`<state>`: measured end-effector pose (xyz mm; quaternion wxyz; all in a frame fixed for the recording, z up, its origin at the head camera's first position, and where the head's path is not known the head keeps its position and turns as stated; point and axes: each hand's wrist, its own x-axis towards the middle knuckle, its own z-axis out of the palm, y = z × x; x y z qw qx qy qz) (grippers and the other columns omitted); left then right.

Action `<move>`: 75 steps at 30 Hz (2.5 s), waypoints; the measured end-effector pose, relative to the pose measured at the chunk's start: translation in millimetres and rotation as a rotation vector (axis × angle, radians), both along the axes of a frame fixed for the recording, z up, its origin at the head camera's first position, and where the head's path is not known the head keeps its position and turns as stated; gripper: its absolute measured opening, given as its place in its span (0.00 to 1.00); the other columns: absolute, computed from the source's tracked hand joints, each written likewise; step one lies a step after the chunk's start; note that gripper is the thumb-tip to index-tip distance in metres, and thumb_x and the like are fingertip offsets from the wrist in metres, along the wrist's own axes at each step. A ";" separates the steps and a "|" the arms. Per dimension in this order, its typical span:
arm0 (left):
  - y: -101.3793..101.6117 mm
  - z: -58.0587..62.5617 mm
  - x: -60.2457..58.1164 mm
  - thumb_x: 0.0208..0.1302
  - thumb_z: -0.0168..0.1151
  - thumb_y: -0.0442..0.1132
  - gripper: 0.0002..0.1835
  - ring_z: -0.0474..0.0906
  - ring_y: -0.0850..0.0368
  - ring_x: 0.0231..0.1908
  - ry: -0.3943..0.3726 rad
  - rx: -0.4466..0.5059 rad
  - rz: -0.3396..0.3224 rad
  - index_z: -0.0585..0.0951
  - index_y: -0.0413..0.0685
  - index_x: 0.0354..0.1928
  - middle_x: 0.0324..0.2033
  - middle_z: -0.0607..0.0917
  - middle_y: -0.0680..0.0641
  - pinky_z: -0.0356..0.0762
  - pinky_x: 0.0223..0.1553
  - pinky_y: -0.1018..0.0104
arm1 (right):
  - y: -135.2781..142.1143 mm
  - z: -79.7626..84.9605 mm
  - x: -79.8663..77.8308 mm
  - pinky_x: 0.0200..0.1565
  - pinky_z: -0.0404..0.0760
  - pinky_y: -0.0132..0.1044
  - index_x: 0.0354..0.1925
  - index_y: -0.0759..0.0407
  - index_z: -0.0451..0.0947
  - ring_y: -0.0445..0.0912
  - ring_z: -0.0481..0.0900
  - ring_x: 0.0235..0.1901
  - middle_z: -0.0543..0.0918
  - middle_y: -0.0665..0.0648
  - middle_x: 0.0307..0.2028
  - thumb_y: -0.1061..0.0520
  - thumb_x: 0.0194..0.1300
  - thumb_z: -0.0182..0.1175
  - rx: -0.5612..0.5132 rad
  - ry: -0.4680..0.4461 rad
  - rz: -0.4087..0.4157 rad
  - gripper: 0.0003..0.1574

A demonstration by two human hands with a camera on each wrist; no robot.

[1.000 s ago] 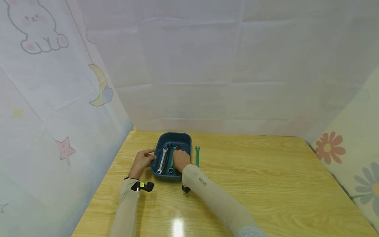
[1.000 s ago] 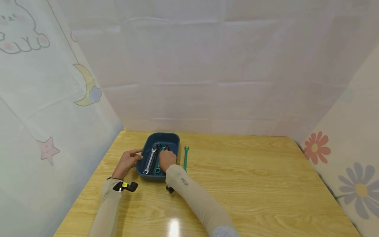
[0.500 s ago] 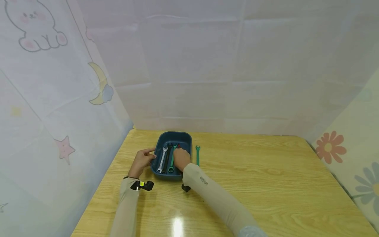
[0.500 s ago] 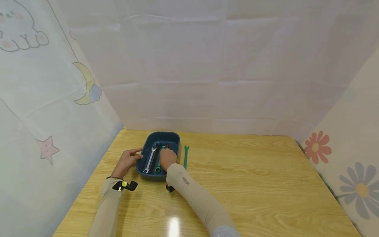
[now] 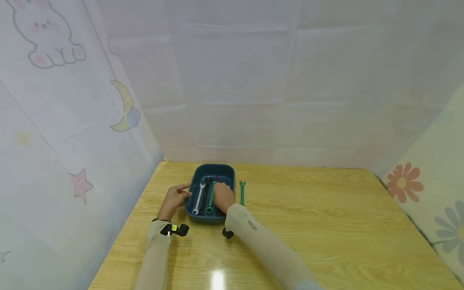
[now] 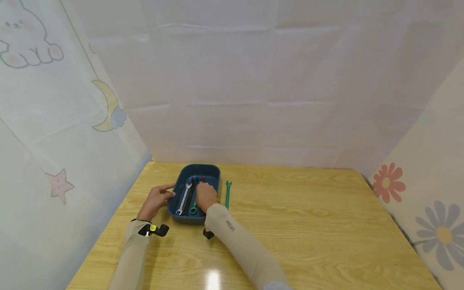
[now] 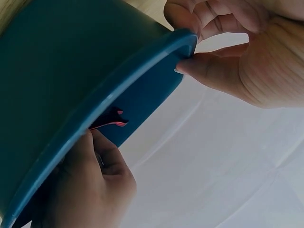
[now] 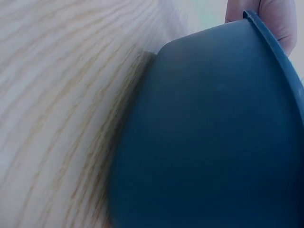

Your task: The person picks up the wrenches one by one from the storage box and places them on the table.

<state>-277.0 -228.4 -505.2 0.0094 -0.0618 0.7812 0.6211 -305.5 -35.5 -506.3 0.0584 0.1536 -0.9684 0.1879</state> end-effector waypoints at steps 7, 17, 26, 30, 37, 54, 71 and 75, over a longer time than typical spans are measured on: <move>0.6 0.2 1.1 0.66 0.59 0.27 0.24 0.81 0.49 0.29 0.010 -0.005 0.001 0.76 0.35 0.64 0.40 0.84 0.30 0.78 0.27 0.66 | 3.5 2.8 2.2 0.17 0.68 0.33 0.23 0.59 0.73 0.42 0.69 0.15 0.73 0.53 0.17 0.67 0.64 0.62 -0.060 -0.017 0.030 0.14; 0.7 2.5 -0.8 0.68 0.58 0.28 0.24 0.80 0.49 0.29 -0.006 -0.013 -0.005 0.75 0.36 0.66 0.40 0.84 0.29 0.77 0.26 0.66 | 6.8 5.2 2.5 0.19 0.71 0.35 0.30 0.64 0.77 0.43 0.70 0.16 0.74 0.55 0.20 0.68 0.63 0.61 -0.134 -0.041 0.028 0.04; 0.6 0.2 0.4 0.67 0.58 0.27 0.24 0.83 0.41 0.34 0.009 -0.026 -0.005 0.75 0.33 0.65 0.41 0.84 0.28 0.82 0.30 0.62 | 8.8 5.3 2.8 0.20 0.72 0.34 0.35 0.66 0.78 0.44 0.73 0.18 0.78 0.57 0.24 0.67 0.62 0.61 -0.159 -0.055 0.017 0.02; 0.5 0.1 0.6 0.67 0.58 0.27 0.24 0.83 0.39 0.35 0.011 -0.026 -0.008 0.75 0.33 0.65 0.42 0.84 0.27 0.83 0.31 0.60 | 9.6 6.3 3.3 0.21 0.73 0.34 0.35 0.66 0.78 0.44 0.73 0.19 0.78 0.57 0.24 0.67 0.62 0.61 -0.161 -0.050 0.017 0.02; 2.7 2.2 0.1 0.68 0.58 0.28 0.24 0.83 0.37 0.37 0.005 -0.020 -0.005 0.75 0.35 0.66 0.42 0.84 0.28 0.83 0.31 0.61 | 12.0 7.6 2.5 0.21 0.73 0.34 0.36 0.67 0.77 0.44 0.73 0.18 0.77 0.57 0.23 0.67 0.62 0.60 -0.172 -0.035 0.030 0.03; 2.4 2.1 1.1 0.66 0.57 0.27 0.24 0.82 0.45 0.32 -0.008 -0.011 -0.004 0.74 0.33 0.65 0.42 0.84 0.28 0.82 0.31 0.62 | 15.3 14.3 3.1 0.21 0.71 0.33 0.35 0.66 0.77 0.43 0.71 0.18 0.75 0.54 0.21 0.69 0.60 0.59 -0.218 -0.009 0.045 0.03; 1.4 -2.5 -1.5 0.68 0.57 0.28 0.24 0.83 0.42 0.36 -0.017 -0.007 0.002 0.75 0.35 0.65 0.42 0.84 0.30 0.83 0.36 0.57 | 23.3 20.0 4.3 0.20 0.68 0.32 0.33 0.63 0.76 0.42 0.69 0.18 0.73 0.52 0.22 0.68 0.59 0.57 -0.325 -0.044 0.058 0.03; 1.7 -3.6 -1.5 0.67 0.58 0.28 0.24 0.83 0.44 0.35 -0.022 -0.013 0.005 0.76 0.35 0.65 0.42 0.84 0.30 0.83 0.35 0.58 | 25.4 19.4 5.4 0.19 0.67 0.31 0.33 0.63 0.76 0.41 0.68 0.16 0.72 0.52 0.21 0.68 0.60 0.56 -0.325 -0.043 0.058 0.03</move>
